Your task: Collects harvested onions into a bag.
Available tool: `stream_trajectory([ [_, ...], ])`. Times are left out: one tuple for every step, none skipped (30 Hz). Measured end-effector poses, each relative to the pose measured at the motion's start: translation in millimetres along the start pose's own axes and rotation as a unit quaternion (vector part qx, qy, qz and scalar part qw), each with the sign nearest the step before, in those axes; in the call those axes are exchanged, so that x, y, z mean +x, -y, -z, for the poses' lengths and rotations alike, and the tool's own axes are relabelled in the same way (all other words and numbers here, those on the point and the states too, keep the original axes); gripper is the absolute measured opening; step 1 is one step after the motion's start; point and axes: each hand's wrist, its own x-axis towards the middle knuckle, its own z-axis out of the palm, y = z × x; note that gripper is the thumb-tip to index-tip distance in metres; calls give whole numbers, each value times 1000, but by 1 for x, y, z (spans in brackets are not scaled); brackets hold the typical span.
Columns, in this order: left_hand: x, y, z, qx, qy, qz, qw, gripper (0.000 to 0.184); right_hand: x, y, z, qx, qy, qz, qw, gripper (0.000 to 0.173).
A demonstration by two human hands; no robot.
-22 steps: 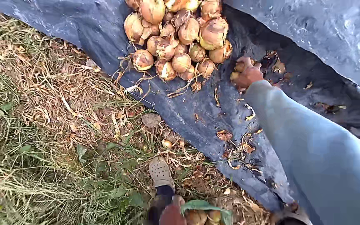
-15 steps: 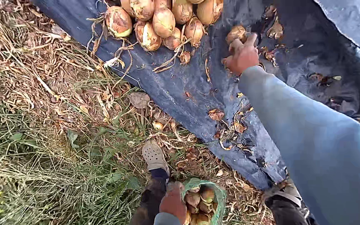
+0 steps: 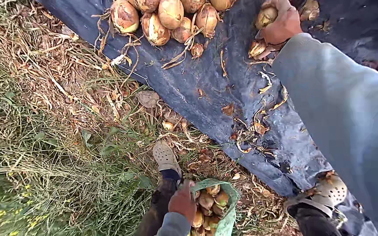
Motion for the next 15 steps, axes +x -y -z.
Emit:
stream_trajectory([
  [5, 7, 1, -45, -43, -12, 998, 43, -37, -7, -12, 75, -2, 4, 997, 80],
  [13, 14, 4, -93, -92, -21, 991, 39, -80, -12, -22, 169, 3, 8, 986, 79],
  [23, 17, 11, -137, -151, -26, 979, 35, -131, -14, -33, 260, 14, 8, 966, 78],
  [34, 17, 23, -174, -212, -27, 961, 33, -187, -15, -44, 333, 28, 7, 942, 74],
  [43, 11, 39, -196, -274, -26, 941, 32, -250, -19, -59, 381, 48, -3, 923, 69],
  [53, 3, 57, -203, -327, -26, 923, 33, -317, -27, -77, 406, 90, -22, 909, 64],
  [67, -4, 76, -198, -367, -28, 909, 36, -383, -38, -96, 411, 155, -55, 897, 56],
  [81, -11, 93, -187, -391, -26, 901, 39, -443, -50, -110, 383, 246, -80, 887, 46],
  [96, -19, 106, -177, -407, -23, 896, 43, -492, -60, -120, 326, 352, -97, 872, 37],
  [110, -28, 115, -170, -412, -9, 895, 46, -530, -67, -127, 251, 452, -107, 849, 33],
  [124, -35, 120, -165, -409, 12, 897, 51, -560, -73, -133, 181, 535, -114, 817, 33],
  [134, -42, 122, -162, -401, 36, 901, 56, -578, -78, -138, 114, 599, -117, 784, 35],
  [142, -48, 125, -159, -398, 56, 902, 63, -588, -84, -143, 54, 640, -123, 757, 37],
  [146, -51, 126, -154, -400, 73, 900, 68, -592, -89, -147, -2, 661, -135, 739, 41],
  [148, -53, 127, -154, -407, 80, 897, 71, -592, -96, -150, -52, 663, -154, 731, 45],
])
